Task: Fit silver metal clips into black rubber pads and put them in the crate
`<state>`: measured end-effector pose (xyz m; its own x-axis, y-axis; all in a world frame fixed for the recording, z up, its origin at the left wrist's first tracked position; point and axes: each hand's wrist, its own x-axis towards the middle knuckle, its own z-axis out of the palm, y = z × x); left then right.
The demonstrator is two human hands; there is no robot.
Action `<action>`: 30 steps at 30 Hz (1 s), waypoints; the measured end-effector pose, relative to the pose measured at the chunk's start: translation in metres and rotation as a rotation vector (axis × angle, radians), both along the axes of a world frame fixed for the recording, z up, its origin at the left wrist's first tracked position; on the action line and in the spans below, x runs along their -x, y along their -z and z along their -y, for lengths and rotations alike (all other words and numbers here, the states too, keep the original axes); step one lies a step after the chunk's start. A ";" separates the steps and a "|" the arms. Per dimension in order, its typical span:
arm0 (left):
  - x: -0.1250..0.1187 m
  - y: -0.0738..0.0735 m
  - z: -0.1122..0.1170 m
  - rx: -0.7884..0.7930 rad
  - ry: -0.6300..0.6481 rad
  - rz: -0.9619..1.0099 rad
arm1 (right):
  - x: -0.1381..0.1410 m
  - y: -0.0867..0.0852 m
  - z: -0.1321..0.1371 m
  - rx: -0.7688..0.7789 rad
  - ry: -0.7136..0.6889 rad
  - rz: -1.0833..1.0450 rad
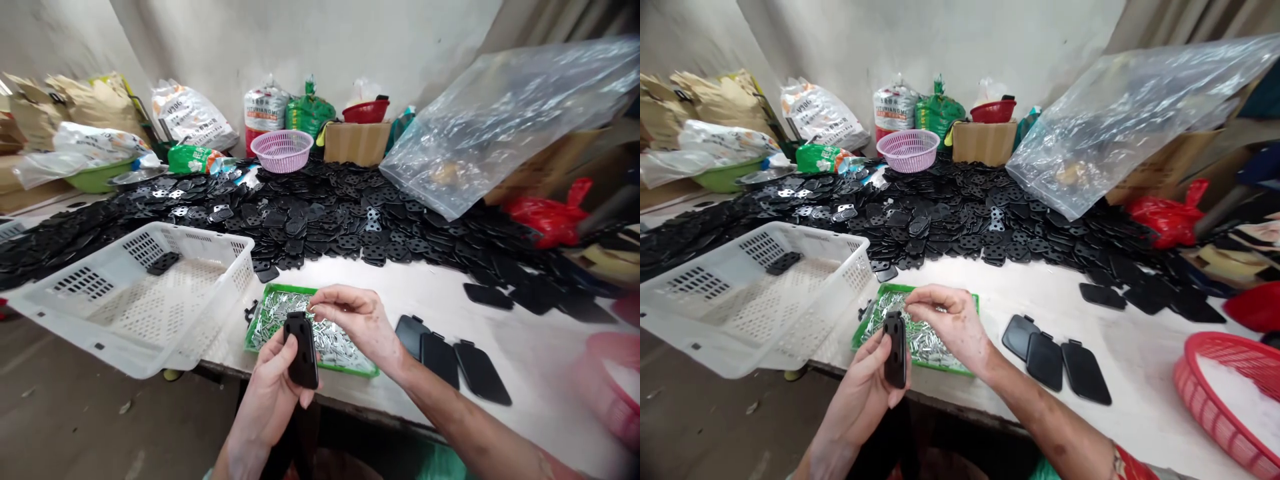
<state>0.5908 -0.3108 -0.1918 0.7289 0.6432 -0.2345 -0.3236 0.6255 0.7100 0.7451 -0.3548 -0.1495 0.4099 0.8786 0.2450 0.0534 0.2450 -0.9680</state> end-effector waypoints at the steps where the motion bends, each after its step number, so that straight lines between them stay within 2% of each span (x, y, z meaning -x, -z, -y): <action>1: -0.001 0.000 0.000 0.007 0.004 0.004 | 0.000 0.000 0.000 -0.007 -0.005 -0.005; 5: -0.003 -0.001 0.004 -0.010 0.026 0.010 | 0.001 0.001 0.002 -0.043 0.020 0.060; 8: -0.005 -0.004 0.007 -0.116 -0.011 -0.036 | 0.002 -0.001 0.004 -0.051 0.071 0.145; 11: -0.004 -0.006 0.010 -0.258 -0.185 -0.160 | 0.003 -0.001 0.006 -0.066 0.136 0.211; 14: -0.003 -0.007 0.011 -0.326 -0.375 -0.332 | 0.006 0.002 0.007 -0.032 0.159 0.140; 18: -0.002 -0.007 0.011 -0.338 -0.478 -0.490 | 0.014 0.009 0.008 0.012 0.156 0.002; 21: -0.002 -0.003 0.009 -0.329 -0.436 -0.433 | 0.019 0.014 0.009 -0.057 0.193 0.128; 24: -0.003 0.001 0.007 -0.242 -0.365 -0.236 | 0.021 0.019 0.009 -0.135 0.215 0.312; 27: 0.000 0.001 0.002 -0.108 -0.220 -0.002 | 0.019 0.020 0.009 -0.168 0.208 0.472; 30: 0.007 -0.001 -0.003 -0.001 -0.047 0.116 | 0.017 0.019 0.008 -0.157 0.187 0.584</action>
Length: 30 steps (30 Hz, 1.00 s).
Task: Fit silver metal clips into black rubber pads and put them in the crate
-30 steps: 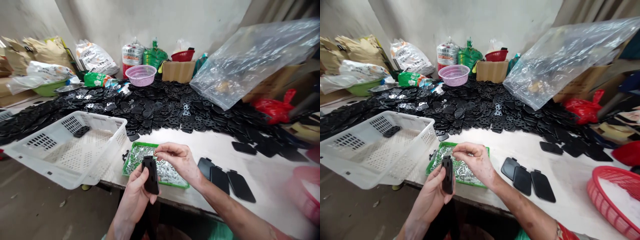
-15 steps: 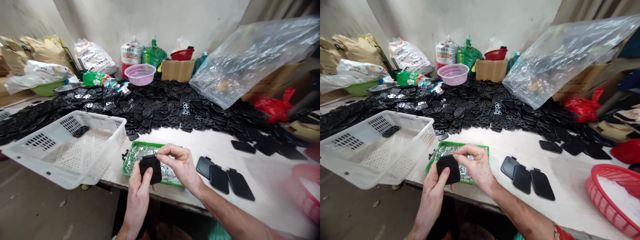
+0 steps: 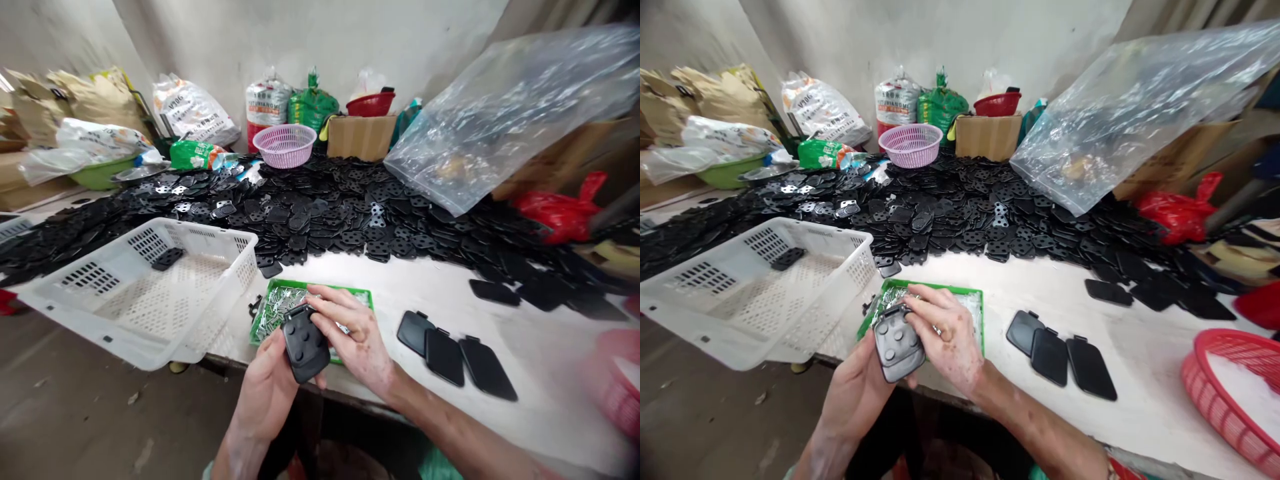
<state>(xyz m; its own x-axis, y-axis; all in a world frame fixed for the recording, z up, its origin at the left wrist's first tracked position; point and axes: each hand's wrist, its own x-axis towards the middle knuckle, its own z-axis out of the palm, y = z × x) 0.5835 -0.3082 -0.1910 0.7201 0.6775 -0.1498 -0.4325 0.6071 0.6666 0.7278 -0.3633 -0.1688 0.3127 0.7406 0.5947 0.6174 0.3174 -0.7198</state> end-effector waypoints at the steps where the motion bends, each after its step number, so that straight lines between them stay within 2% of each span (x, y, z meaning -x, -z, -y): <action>1: 0.003 0.001 -0.001 0.030 0.025 0.012 | 0.000 0.000 0.000 0.004 -0.003 0.042; 3: 0.008 0.003 -0.003 0.086 0.015 0.006 | 0.000 -0.001 -0.001 0.003 -0.014 0.169; 7: 0.015 0.009 -0.003 0.160 -0.153 -0.049 | -0.002 -0.002 -0.006 0.015 -0.053 0.458; 9: 0.017 0.008 -0.005 0.147 -0.198 -0.074 | -0.008 -0.003 -0.009 0.028 -0.079 0.476; 11: 0.019 0.004 -0.010 0.094 -0.175 -0.099 | -0.019 -0.004 -0.012 0.070 -0.059 0.388; 14: 0.023 -0.001 -0.021 0.001 -0.212 -0.135 | -0.035 -0.002 -0.014 0.300 -0.050 0.359; 16: 0.023 -0.002 -0.026 -0.049 -0.293 -0.172 | -0.039 0.004 -0.015 0.492 -0.154 0.519; 18: 0.022 0.000 -0.027 -0.100 -0.341 -0.215 | -0.036 0.013 -0.015 0.589 -0.258 0.704; 20: 0.020 0.002 -0.027 -0.152 -0.353 -0.255 | -0.029 0.023 -0.016 0.597 -0.274 0.821; 24: 0.019 0.006 -0.024 -0.296 -0.343 -0.363 | -0.020 0.034 -0.017 0.594 -0.216 0.885; 26: 0.020 0.006 -0.024 -0.408 -0.341 -0.478 | -0.021 0.034 -0.016 0.570 -0.209 0.872; 30: 0.020 0.003 -0.024 -0.603 -0.375 -0.716 | -0.029 0.031 -0.015 0.508 -0.145 0.716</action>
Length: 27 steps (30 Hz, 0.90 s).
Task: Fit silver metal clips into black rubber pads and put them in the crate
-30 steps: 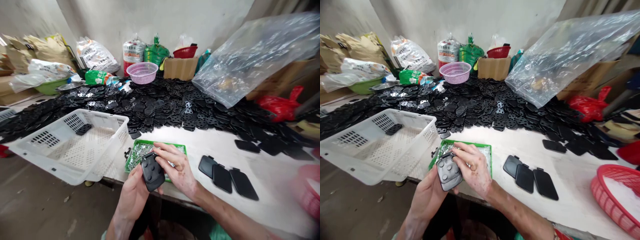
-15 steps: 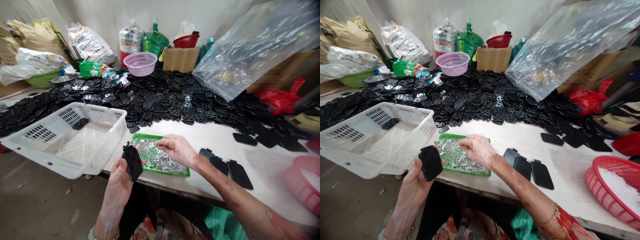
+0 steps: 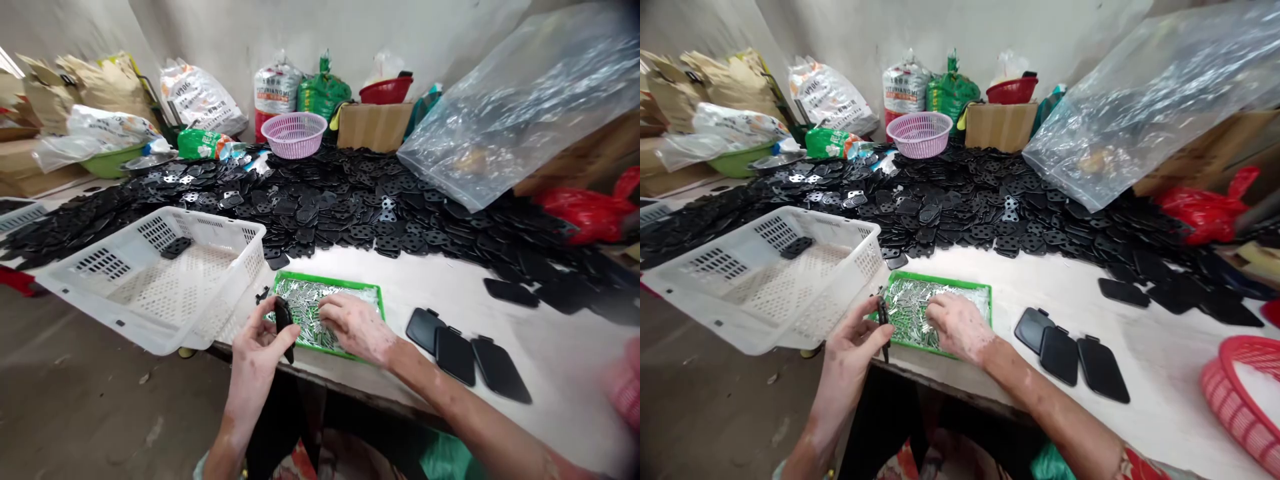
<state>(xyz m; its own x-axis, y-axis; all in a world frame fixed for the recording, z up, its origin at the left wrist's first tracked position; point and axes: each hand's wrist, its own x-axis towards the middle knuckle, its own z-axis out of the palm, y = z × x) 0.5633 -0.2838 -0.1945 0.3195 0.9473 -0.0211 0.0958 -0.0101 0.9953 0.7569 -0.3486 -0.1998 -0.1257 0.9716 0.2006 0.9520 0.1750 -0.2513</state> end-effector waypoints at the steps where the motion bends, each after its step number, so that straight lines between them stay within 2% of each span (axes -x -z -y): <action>1: -0.001 0.000 0.000 -0.038 -0.010 -0.050 | -0.002 -0.001 0.001 0.000 0.028 -0.029; 4: -0.006 0.000 0.001 -0.186 -0.019 -0.193 | -0.004 -0.005 0.002 -0.013 0.087 -0.221; 8: -0.013 0.000 0.003 -0.341 0.002 -0.313 | 0.002 -0.018 0.001 -0.054 0.126 -0.863; 9: -0.015 -0.001 0.003 -0.363 0.012 -0.329 | 0.004 -0.022 0.001 -0.051 0.132 -0.989; 11: -0.019 -0.003 0.006 -0.387 0.031 -0.342 | 0.008 -0.028 0.000 -0.061 0.141 -1.112; 16: -0.025 -0.006 0.011 -0.373 0.065 -0.284 | 0.013 -0.031 0.000 -0.197 0.186 -1.042; 22: -0.028 -0.006 0.010 -0.314 0.053 -0.207 | 0.013 -0.028 0.000 -0.294 0.149 -0.929; 27: -0.027 -0.006 0.012 -0.435 0.050 -0.319 | 0.012 -0.030 0.007 -0.314 0.101 -0.609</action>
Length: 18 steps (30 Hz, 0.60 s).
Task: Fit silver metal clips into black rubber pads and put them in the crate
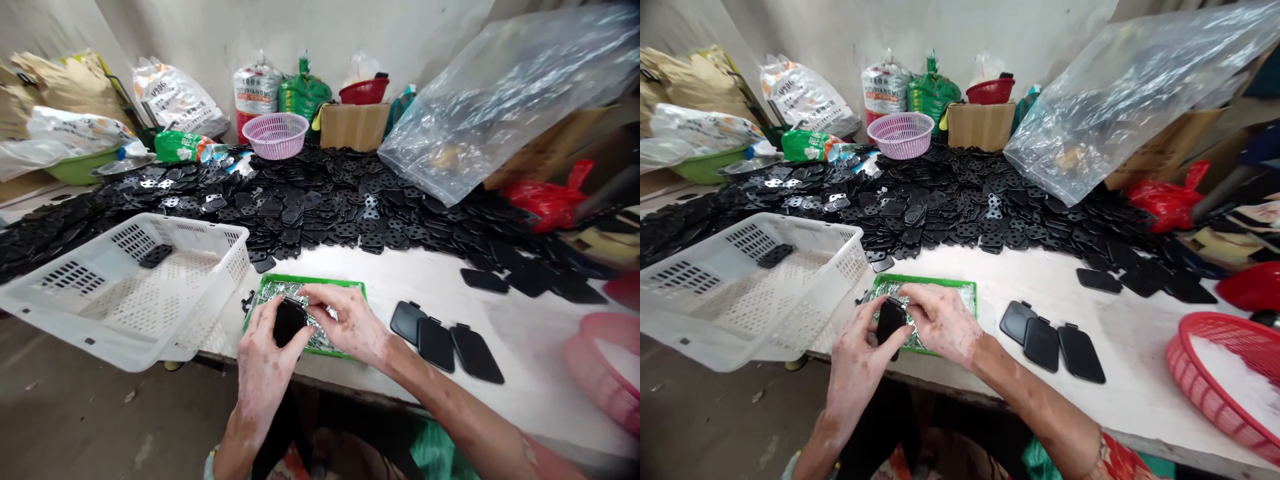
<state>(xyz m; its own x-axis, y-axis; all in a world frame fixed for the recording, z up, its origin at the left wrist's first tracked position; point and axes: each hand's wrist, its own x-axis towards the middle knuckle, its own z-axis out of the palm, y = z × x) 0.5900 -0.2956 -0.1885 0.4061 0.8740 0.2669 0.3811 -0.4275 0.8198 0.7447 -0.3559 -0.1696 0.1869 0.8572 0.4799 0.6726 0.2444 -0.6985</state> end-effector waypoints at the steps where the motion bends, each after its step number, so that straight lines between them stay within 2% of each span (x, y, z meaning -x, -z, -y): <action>1: 0.001 0.000 0.000 -0.014 -0.006 -0.020 | 0.000 -0.001 0.002 0.002 -0.019 0.068; 4: 0.003 -0.003 -0.003 0.064 -0.031 -0.026 | -0.002 -0.005 0.005 -0.029 -0.069 0.109; 6: 0.005 -0.006 -0.005 0.210 -0.034 0.017 | -0.001 -0.006 0.004 -0.054 -0.039 -0.055; 9: 0.006 -0.009 -0.005 0.444 0.033 0.110 | 0.000 -0.006 0.001 -0.036 -0.014 -0.406; 11: 0.006 -0.009 -0.003 0.538 0.099 0.172 | 0.001 -0.005 -0.002 -0.050 -0.044 -0.504; 14: 0.005 -0.008 -0.001 0.608 0.160 0.241 | 0.000 -0.005 -0.003 -0.128 -0.066 -0.434; 18: 0.003 -0.011 0.001 0.643 0.155 0.279 | 0.000 -0.005 -0.002 -0.171 -0.058 -0.307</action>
